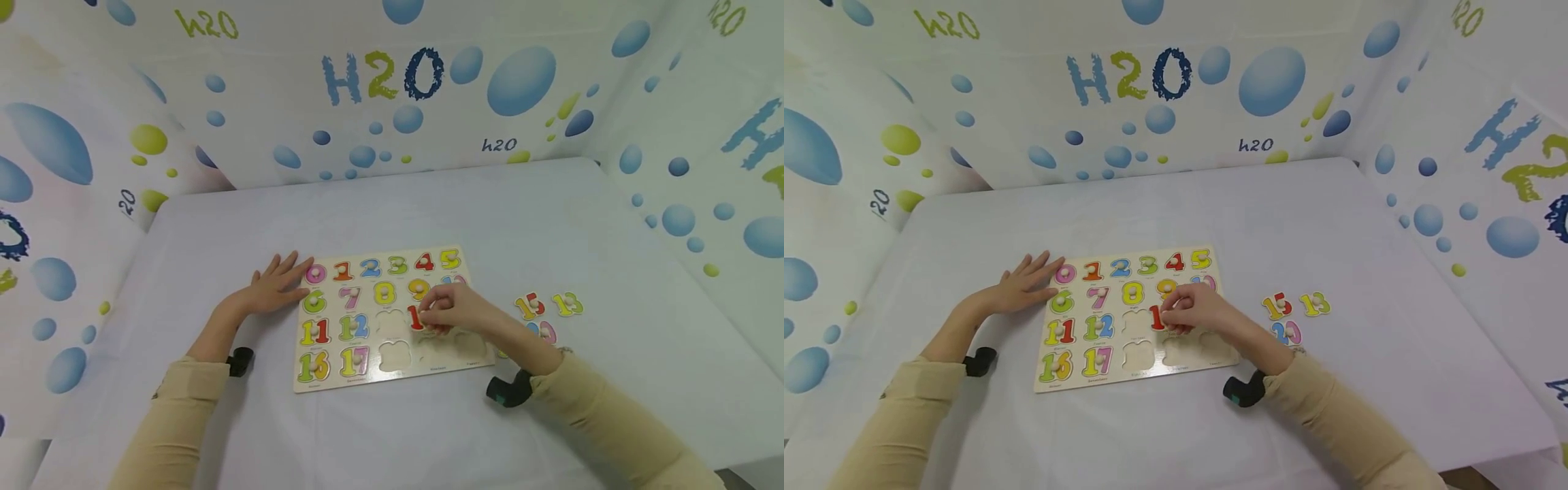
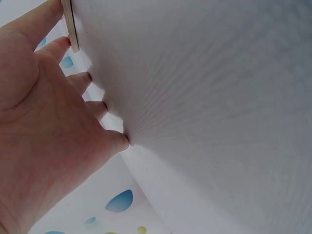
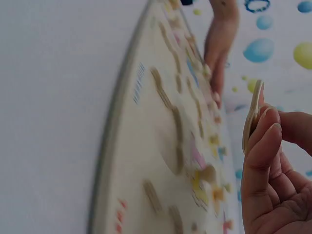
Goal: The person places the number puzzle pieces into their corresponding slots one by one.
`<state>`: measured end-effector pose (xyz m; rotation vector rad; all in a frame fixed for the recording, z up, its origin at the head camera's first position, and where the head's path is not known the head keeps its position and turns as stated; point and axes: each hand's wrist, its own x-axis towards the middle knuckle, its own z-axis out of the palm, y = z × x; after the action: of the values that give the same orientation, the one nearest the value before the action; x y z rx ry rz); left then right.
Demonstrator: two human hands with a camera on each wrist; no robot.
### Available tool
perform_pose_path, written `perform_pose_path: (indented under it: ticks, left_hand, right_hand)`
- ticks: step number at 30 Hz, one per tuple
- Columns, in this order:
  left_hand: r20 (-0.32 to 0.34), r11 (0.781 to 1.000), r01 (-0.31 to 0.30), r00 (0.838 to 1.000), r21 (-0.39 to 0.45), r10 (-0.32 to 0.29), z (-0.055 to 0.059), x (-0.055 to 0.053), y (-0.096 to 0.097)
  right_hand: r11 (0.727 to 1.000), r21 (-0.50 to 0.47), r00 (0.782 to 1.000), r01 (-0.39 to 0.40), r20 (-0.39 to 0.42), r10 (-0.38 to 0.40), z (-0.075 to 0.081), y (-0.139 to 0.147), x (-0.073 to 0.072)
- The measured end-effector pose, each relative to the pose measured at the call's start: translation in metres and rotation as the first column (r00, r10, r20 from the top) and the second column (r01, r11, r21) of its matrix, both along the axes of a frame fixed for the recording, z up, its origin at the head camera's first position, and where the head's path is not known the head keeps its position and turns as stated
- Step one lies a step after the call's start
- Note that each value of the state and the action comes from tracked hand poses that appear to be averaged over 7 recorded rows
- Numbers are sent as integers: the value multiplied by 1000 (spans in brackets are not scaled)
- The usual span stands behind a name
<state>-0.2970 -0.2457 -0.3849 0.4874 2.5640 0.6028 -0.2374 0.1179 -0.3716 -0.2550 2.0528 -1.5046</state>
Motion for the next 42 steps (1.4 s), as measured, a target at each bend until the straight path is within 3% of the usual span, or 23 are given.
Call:
perform_pose_path:
  ticks: [5, 10, 15, 30, 36, 42]
  left_hand:
    - [1, 1000, -11, 1000, -13, 11, 1, 2, -1]
    - [8, 1000, -5, 1000, 4, 5, 1, 1, -1]
    - [5, 1000, 1, 1000, 6, -1, 0, 0, 0]
    - [12, 1000, -6, 1000, 2, 6, 0, 0, 0]
    - [14, 1000, -4, 1000, 2, 4, 1, 0, 1]
    - [16, 1000, -2, 1000, 0, 2, 3, 1, 2]
  right_hand:
    - [995, 68, 997, -79, -13, 80, -17, -29, 13]
    - [985, 135, 992, -103, -60, 112, -25, -42, 22]
    - [980, 162, 985, -115, -108, 133, -23, -49, 27]
    - [965, 196, 972, -177, -118, 202, -15, -53, 31]
    - [964, 169, 968, -203, -115, 224, -12, -35, 23]
    - [954, 259, 959, -151, -194, 204, 11, 24, 2]
